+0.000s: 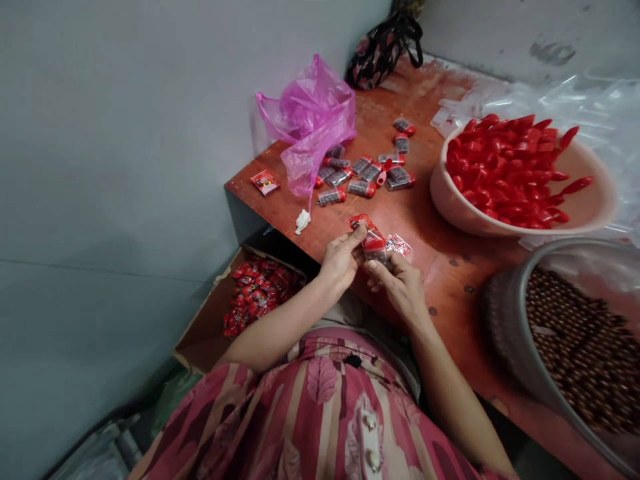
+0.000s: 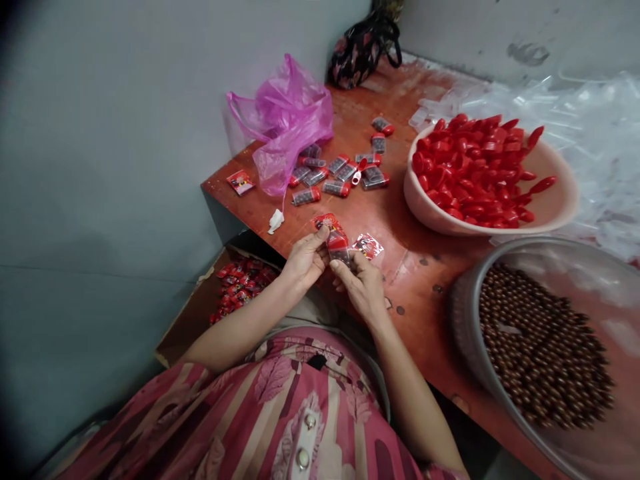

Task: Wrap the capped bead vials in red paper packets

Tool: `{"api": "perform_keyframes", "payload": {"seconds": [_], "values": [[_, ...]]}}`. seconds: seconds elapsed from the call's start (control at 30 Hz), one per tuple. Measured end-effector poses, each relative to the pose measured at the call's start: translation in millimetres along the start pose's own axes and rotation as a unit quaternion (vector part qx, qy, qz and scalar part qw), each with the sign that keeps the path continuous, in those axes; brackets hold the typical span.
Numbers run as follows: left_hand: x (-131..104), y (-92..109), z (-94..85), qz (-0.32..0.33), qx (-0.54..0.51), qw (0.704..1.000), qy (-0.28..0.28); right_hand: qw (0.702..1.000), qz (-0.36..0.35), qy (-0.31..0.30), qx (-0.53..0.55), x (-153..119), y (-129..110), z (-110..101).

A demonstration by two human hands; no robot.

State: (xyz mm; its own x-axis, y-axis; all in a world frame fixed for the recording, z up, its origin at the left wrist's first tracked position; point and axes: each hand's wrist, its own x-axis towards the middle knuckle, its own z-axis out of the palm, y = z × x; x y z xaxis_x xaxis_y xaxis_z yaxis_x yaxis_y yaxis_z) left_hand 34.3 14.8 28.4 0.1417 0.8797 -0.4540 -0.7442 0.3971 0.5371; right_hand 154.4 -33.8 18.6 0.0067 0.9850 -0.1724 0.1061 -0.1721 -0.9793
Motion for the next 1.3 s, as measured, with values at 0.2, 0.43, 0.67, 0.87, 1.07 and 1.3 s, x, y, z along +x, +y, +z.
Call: {"api": "perform_keyframes", "payload": {"seconds": [0.2,0.43,0.67,0.87,1.07,1.3], "values": [[-1.0,-2.7,4.5,0.015,0.010,1.000,-0.019,1.000,0.000,-0.004,0.031,-1.8,2.6,-4.9],[2.2,-0.8,7.4,0.023,0.047,0.996,-0.070,0.981,0.035,-0.049,0.182,3.2,5.7,-9.6],[4.9,-0.4,8.5,0.034,0.074,0.992,-0.095,0.992,-0.008,-0.008,0.126,0.0,4.6,-5.4],[2.8,2.3,10.6,0.059,0.088,0.992,-0.070,0.992,-0.015,0.050,0.117,-0.5,4.2,-3.7],[-1.5,2.8,9.1,0.081,0.139,0.983,-0.089,0.993,-0.041,0.073,0.078,0.6,3.8,-3.4],[-3.7,2.1,6.7,0.100,0.203,0.969,-0.095,0.985,0.004,0.023,0.173,2.7,5.7,-1.8]]}}
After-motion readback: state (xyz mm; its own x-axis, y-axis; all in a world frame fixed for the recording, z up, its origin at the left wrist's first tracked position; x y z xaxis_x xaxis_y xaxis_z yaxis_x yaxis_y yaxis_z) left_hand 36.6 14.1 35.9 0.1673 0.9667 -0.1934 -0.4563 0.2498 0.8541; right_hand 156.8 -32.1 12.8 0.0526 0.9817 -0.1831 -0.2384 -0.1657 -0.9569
